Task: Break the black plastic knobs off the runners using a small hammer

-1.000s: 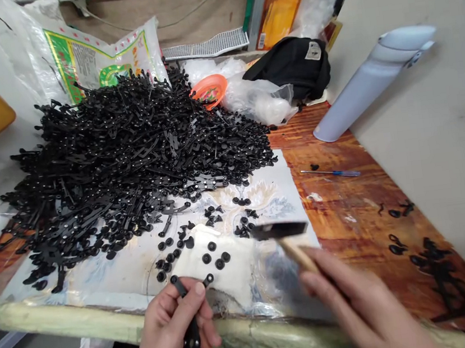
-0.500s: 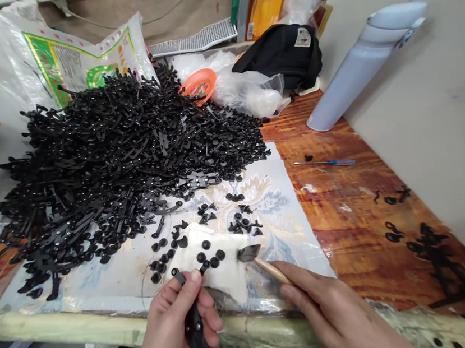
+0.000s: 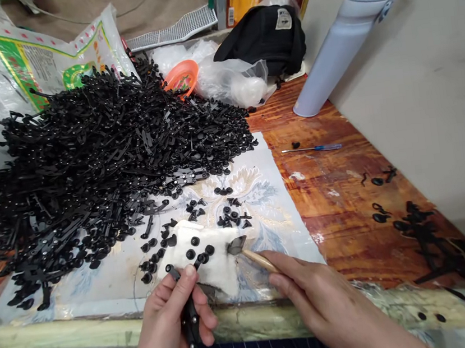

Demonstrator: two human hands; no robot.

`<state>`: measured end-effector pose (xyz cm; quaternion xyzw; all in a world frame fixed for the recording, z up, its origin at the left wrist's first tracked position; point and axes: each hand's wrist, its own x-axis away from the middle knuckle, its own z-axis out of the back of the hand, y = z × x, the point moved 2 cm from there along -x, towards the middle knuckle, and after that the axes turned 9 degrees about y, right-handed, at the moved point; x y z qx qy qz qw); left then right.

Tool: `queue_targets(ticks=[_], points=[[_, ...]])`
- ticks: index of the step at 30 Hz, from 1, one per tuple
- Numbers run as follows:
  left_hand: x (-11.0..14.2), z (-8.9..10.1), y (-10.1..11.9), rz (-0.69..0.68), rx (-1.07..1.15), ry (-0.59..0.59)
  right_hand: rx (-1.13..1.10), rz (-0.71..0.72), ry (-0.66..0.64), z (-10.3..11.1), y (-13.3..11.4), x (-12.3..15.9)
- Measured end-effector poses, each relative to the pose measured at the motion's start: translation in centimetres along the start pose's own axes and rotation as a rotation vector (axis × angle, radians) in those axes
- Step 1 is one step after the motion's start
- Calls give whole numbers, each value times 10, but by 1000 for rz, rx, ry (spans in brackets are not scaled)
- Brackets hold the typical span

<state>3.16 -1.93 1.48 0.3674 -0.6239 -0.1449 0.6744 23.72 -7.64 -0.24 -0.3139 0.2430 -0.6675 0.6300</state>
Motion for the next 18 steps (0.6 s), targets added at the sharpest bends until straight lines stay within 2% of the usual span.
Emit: queue_targets(ticks=[7,13,18], points=[[-2,1,-4,-71,-27,-18,2,45,72,2,-3,0],[-5,2,-6,-90,-50,-40,-32,170,148,19,-27,2],[-4,1,-5,-73,-38,-49,-21,271,96,20,-44,-10]])
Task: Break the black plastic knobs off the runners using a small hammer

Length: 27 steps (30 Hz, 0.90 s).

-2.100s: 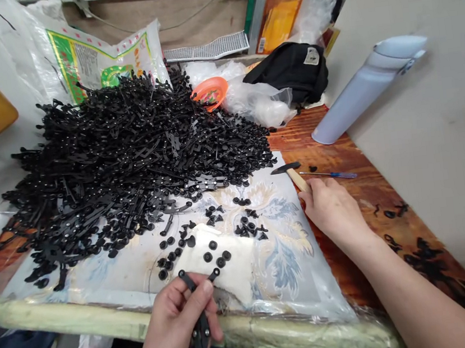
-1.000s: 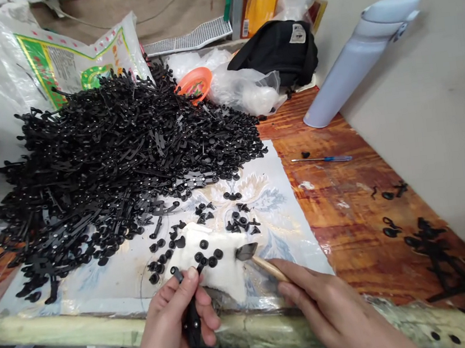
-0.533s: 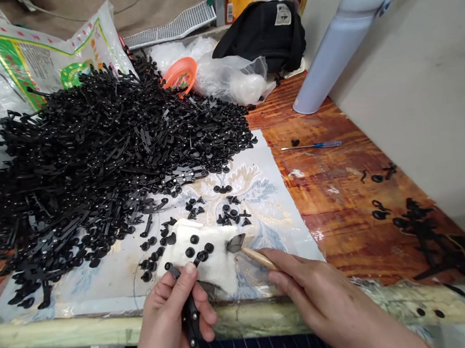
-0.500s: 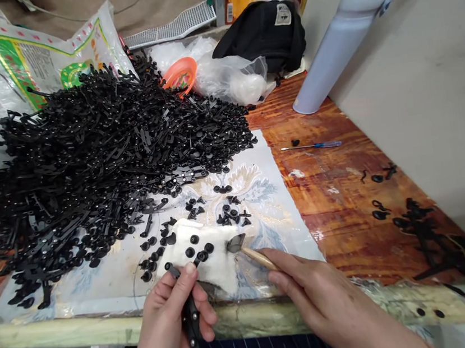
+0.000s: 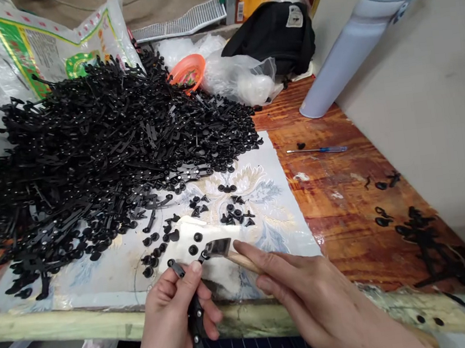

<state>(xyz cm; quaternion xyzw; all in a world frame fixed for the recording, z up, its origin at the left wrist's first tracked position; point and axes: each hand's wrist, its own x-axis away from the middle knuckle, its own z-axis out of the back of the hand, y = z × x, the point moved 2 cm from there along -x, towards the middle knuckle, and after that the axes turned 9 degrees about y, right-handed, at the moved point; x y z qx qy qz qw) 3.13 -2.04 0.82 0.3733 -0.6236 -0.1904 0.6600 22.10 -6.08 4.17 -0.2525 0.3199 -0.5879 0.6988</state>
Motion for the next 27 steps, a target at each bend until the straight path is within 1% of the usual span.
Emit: queue_targets(ticks=[2,5,6,7,10,11,12,16,19,21,24,27], points=[[1,-1,-1,17,21,-7,-2,35,31,1,-3,-3],[2,-1,-3,34,73,-13,-9,130,135,3,-7,-4],[2,-2,-3,38,88,-20,14,157,139,3,-7,-3],[2,-2,-3,40,101,-19,49,177,119,1,-7,-3],[2,-3,-5,43,116,-5,162,173,-29,-6,-5,-4],[2,-3,-5,41,114,1,177,161,-55,-6,-5,-5],[1,-3,-6,39,112,6,170,155,-50,-5,-5,-6],[0,-3,-9,33,104,-13,68,147,95,9,-12,-10],[0,-1,-9,40,105,-16,39,88,85,8,-11,-10],[0,1,-8,53,104,-11,13,4,63,3,-6,-9],[-1,3,-7,63,95,-5,-40,-99,65,-2,3,-8],[0,4,-4,64,80,-9,-81,-141,83,-3,9,-7]])
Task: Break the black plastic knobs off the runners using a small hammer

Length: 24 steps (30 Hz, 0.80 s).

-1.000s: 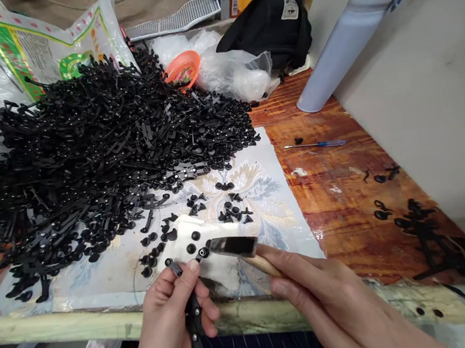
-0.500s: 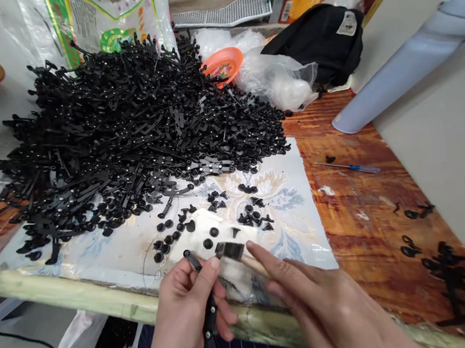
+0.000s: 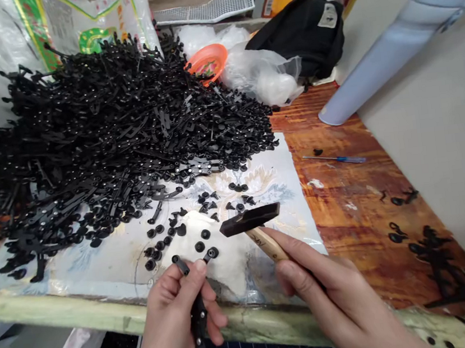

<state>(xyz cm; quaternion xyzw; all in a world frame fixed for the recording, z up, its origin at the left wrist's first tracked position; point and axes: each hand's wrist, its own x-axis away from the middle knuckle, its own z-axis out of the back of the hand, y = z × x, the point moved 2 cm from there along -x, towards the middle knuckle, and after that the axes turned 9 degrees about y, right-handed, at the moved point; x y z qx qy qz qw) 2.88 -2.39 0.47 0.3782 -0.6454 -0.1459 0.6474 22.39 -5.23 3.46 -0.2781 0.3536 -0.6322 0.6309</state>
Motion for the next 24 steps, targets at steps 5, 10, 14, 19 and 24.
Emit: queue_targets(ticks=[5,10,14,19,24], points=[[0,0,5,-5,-17,18,-39,-62,12,2,6,5],[0,-2,6,-19,-70,5,-44,-93,31,2,13,9],[3,-5,5,-51,-85,29,-79,-89,24,1,15,11],[4,-3,3,-71,-128,42,-92,-80,3,3,10,10],[2,0,4,-74,-135,45,-80,-35,-40,4,4,7]])
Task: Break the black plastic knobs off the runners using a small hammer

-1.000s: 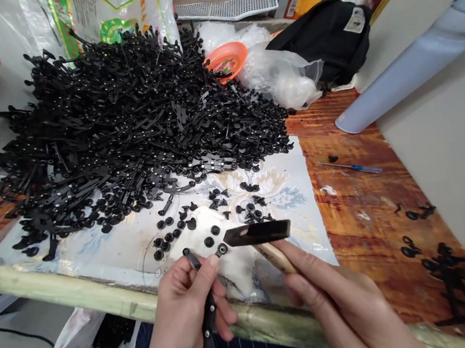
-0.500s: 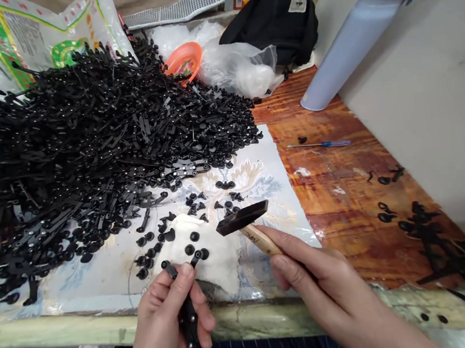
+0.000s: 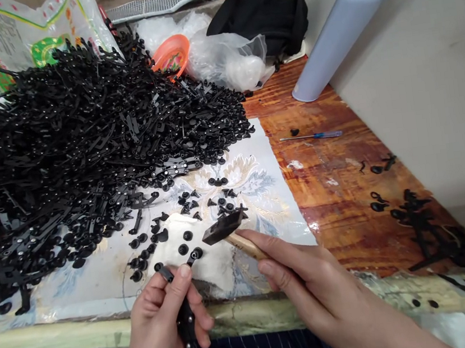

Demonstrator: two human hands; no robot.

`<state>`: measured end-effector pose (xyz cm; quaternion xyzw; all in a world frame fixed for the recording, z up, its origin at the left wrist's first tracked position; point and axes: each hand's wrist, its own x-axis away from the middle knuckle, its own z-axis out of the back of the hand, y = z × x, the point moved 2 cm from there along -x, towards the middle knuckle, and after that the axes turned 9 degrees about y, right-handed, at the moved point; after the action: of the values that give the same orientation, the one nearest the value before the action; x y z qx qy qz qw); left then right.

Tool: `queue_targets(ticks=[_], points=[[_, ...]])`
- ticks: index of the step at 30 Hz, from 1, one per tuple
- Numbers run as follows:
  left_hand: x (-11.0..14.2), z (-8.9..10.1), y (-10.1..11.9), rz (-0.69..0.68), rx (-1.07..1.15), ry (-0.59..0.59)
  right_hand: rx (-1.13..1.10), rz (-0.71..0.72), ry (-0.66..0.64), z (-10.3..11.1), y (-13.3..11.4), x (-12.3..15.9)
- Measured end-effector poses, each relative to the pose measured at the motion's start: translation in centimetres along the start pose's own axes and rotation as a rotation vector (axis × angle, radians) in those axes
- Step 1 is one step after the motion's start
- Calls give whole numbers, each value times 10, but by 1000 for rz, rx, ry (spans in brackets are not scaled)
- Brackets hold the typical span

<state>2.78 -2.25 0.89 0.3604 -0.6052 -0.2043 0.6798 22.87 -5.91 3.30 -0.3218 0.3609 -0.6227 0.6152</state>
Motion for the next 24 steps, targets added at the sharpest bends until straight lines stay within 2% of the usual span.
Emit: queue_targets(ticks=[4,8,14,19,24], points=[[1,-3,2,12,-10,5,42,34,-38,-5,-3,-3],[5,-8,3,-14,25,31,167,153,-97,-7,-11,-5],[6,-10,1,6,77,23,202,228,4,1,-20,-4],[5,-8,-2,37,91,15,361,380,-127,-8,-13,-6],[5,-9,-2,55,93,3,262,329,-62,0,-12,-8]])
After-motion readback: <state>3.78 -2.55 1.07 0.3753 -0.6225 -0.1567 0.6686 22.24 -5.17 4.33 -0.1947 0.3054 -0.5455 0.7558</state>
